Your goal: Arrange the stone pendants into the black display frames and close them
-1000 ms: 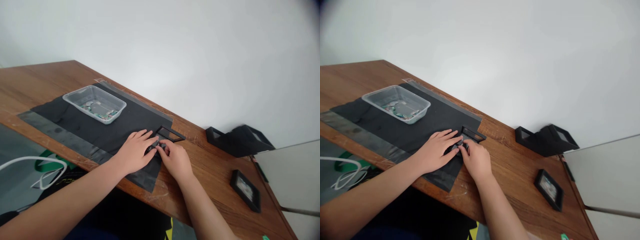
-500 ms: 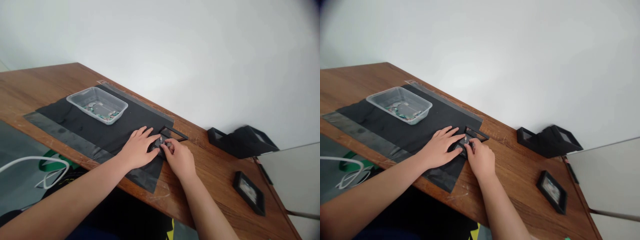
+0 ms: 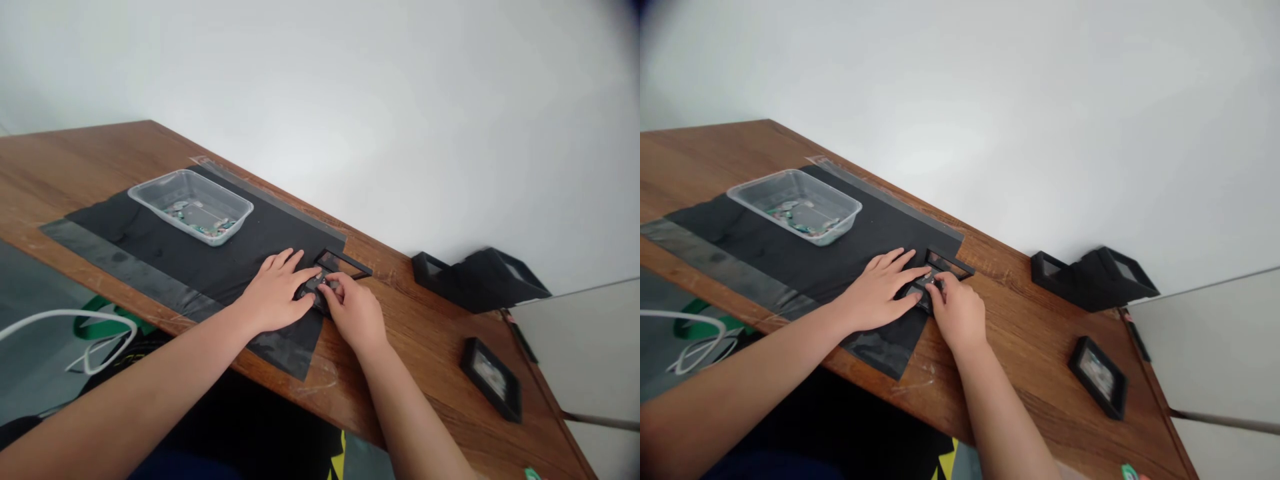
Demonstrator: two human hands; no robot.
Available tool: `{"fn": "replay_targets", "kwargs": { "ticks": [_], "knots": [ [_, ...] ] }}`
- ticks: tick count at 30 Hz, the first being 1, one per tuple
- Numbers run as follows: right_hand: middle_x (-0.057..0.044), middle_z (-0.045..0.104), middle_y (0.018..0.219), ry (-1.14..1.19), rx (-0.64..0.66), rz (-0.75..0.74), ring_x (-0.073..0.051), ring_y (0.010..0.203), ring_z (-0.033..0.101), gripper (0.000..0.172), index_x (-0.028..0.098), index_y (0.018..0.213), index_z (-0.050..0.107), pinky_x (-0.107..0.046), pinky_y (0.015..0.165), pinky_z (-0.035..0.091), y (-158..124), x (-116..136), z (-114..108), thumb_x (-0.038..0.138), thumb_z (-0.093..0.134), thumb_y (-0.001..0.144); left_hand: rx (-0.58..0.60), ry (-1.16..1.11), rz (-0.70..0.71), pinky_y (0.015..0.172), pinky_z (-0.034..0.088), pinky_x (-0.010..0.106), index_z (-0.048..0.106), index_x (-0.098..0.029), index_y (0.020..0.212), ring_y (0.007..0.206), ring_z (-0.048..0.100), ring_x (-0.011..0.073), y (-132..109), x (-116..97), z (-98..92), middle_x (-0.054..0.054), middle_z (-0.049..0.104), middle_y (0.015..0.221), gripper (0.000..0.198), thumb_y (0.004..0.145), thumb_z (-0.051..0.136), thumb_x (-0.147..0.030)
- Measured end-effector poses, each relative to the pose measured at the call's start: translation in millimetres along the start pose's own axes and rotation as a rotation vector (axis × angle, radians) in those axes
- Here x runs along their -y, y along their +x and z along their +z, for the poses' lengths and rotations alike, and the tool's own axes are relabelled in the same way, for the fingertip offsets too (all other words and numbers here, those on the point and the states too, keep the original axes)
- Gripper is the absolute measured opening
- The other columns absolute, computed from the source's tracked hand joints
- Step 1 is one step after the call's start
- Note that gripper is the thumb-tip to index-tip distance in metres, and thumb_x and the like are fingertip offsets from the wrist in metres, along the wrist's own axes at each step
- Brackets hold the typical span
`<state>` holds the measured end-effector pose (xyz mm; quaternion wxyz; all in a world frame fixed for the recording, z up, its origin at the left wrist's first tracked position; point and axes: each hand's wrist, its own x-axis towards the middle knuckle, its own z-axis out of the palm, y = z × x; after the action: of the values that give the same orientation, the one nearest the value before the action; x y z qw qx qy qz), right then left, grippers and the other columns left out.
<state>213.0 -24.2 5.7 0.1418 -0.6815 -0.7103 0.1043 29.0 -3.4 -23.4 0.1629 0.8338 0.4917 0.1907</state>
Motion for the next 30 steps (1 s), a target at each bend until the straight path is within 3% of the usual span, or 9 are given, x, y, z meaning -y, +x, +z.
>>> {"fn": "replay_targets", "kwargs": {
  "ticks": [18,23,30],
  "knots": [
    [0.004,0.067,0.067,-0.003,-0.013,0.036,-0.016,0.061,0.06,0.017,0.029,0.105,0.07,-0.025,0.055,0.028,1.3,1.3,1.5,0.04,0.062,0.096,-0.027,-0.058,0.013,0.118,0.032,0.06,0.063,-0.029,0.14,0.152,0.029,0.0381,-7.0,-0.3,-2.7,0.013,0.035,0.164,0.045,0.099,0.053,-0.041],
    [0.004,0.066,0.066,-0.002,-0.009,0.037,-0.015,0.06,0.059,0.018,0.029,0.106,0.071,-0.025,0.055,0.028,1.4,2.6,1.6,0.04,0.061,0.096,-0.03,-0.076,0.038,0.118,0.035,0.058,0.072,-0.029,0.129,0.15,0.035,0.0354,-6.7,-2.1,-6.4,0.012,0.044,0.16,0.038,0.098,0.052,-0.033],
    [0.005,0.065,0.066,0.0,-0.008,0.036,-0.015,0.06,0.059,0.019,0.029,0.108,0.071,-0.025,0.056,0.029,1.0,1.2,1.9,0.04,0.062,0.095,-0.055,-0.089,0.051,0.118,0.036,0.057,0.072,-0.027,0.129,0.147,0.04,0.035,-7.5,-0.8,-4.5,0.01,0.049,0.156,0.038,0.097,0.053,-0.033]
  ]
}}
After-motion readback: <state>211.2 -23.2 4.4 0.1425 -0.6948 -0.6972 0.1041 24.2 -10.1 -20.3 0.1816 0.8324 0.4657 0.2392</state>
